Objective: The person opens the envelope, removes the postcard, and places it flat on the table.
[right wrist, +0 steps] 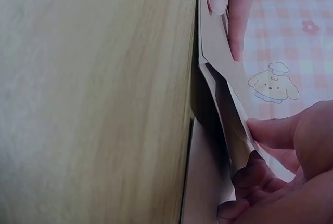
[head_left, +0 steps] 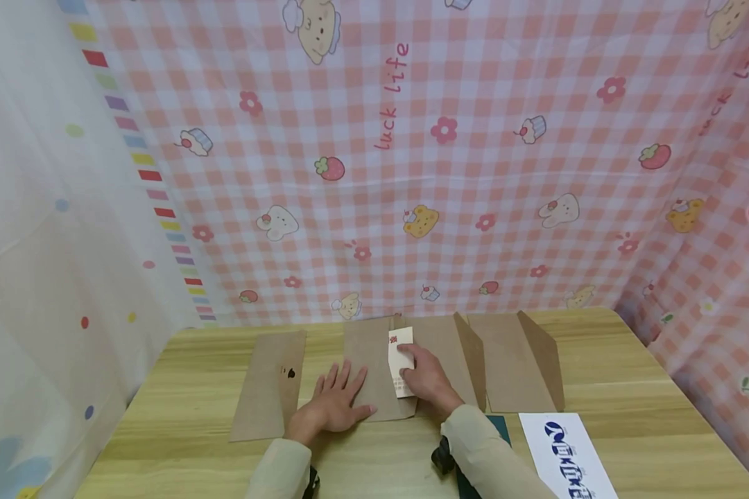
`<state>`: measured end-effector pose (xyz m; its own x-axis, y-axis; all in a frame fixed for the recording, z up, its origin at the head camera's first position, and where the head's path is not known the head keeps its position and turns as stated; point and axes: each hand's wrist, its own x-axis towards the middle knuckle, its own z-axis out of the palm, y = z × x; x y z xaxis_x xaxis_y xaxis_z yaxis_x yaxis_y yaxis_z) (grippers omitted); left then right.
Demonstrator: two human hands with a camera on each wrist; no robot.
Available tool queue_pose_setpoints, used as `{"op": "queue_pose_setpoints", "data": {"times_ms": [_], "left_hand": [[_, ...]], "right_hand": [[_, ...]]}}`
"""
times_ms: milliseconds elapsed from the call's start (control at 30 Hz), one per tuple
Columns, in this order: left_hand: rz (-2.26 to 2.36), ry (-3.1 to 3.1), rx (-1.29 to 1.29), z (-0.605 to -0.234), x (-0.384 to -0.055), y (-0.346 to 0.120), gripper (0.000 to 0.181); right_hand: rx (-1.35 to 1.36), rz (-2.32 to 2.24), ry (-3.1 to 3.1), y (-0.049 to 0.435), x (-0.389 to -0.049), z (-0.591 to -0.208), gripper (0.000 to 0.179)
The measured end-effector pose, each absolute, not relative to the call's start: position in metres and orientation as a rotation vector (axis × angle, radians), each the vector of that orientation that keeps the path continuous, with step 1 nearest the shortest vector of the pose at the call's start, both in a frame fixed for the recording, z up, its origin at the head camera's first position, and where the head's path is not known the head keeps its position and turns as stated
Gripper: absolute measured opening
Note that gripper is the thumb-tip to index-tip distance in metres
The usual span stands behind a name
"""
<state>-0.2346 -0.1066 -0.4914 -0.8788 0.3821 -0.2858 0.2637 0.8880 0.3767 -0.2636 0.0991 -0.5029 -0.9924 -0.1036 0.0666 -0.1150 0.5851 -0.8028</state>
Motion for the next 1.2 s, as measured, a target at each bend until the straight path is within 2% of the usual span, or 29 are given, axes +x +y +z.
{"op": "queue_pose_setpoints", "data": {"times_ms": [467, 733, 1200], "left_hand": [[0.471, 2.687, 0.481, -0.493, -0.234, -0.107, 0.075], [0.487, 2.677, 0.475, -0.51, -0.242, -0.111, 0.079], [0.51, 2.675, 0.478, -0.517, -0.247, -0.114, 0.08]], "right_hand": [[0.17, 1.497, -2.774, 0.103, -0.264, -0.505, 0.046], [0.171, 1.475, -2.773, 0.105, -0.262, -0.502, 0.044], [0.16, 1.465, -2.789, 0.107, -0.263, -0.501, 0.044]]}}
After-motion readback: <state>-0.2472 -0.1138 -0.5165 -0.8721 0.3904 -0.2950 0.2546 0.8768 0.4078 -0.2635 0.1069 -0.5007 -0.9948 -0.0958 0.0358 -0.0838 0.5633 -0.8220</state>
